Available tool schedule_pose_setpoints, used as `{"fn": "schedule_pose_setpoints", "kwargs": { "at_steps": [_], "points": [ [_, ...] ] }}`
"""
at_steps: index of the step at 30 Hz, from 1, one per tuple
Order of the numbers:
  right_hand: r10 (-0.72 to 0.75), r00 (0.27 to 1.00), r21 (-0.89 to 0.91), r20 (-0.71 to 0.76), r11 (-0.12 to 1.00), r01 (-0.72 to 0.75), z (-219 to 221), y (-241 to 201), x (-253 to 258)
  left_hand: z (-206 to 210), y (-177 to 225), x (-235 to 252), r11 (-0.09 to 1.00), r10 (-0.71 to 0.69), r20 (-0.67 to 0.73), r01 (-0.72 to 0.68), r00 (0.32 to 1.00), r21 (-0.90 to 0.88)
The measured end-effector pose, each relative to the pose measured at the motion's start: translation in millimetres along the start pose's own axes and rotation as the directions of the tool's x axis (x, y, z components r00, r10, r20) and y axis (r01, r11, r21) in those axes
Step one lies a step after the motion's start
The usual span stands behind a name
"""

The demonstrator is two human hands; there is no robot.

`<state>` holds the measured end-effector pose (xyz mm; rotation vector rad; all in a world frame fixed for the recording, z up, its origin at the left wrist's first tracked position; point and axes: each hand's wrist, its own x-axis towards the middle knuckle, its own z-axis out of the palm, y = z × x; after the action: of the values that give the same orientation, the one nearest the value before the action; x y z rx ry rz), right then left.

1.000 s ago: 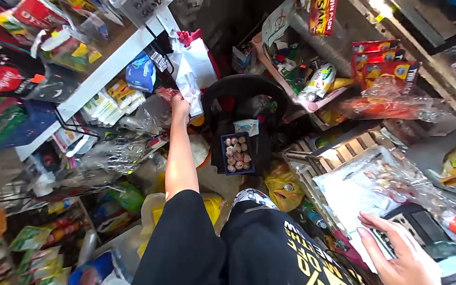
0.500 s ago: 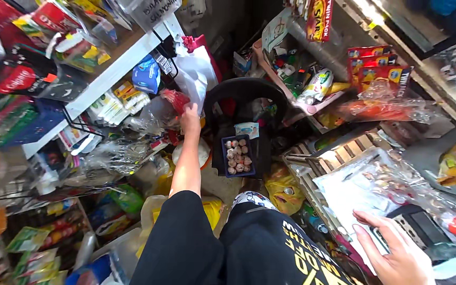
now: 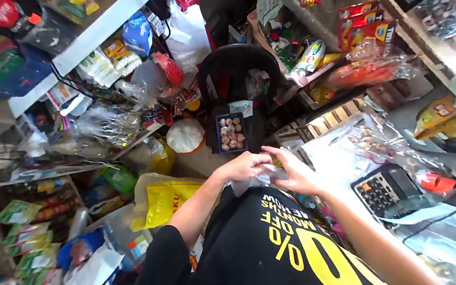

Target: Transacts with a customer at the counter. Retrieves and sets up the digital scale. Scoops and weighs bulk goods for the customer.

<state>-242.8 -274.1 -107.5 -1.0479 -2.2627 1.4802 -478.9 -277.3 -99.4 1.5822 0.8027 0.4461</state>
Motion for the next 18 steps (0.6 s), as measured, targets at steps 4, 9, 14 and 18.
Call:
{"fn": "schedule_pose_setpoints", "kwargs": {
  "at_steps": [4, 9, 14, 18],
  "points": [
    [0.132, 0.991, 0.524, -0.038, 0.847, -0.093, -8, -9, -46, 21, 13, -40, 0.985, -0.118, -0.350, 0.064, 0.929, -0.161],
    [0.268, 0.960, 0.906, -0.082, 0.421, -0.040, 5, -9, -101, 79, 23, -84, 0.929, -0.251, -0.510, 0.056, 0.823, -0.366],
    [0.184, 0.981, 0.640, 0.052, 0.749, -0.174, 47, -18, -129, 136, 2, -128, 0.973, -0.211, -0.620, 0.099, 0.756, -0.211],
    [0.499, 0.867, 0.709, -0.018, 0.617, -0.341, 88, -27, -138, 188, -5, -148, 0.918, -0.077, -0.905, 0.383, 0.419, 0.099]
  ]
}}
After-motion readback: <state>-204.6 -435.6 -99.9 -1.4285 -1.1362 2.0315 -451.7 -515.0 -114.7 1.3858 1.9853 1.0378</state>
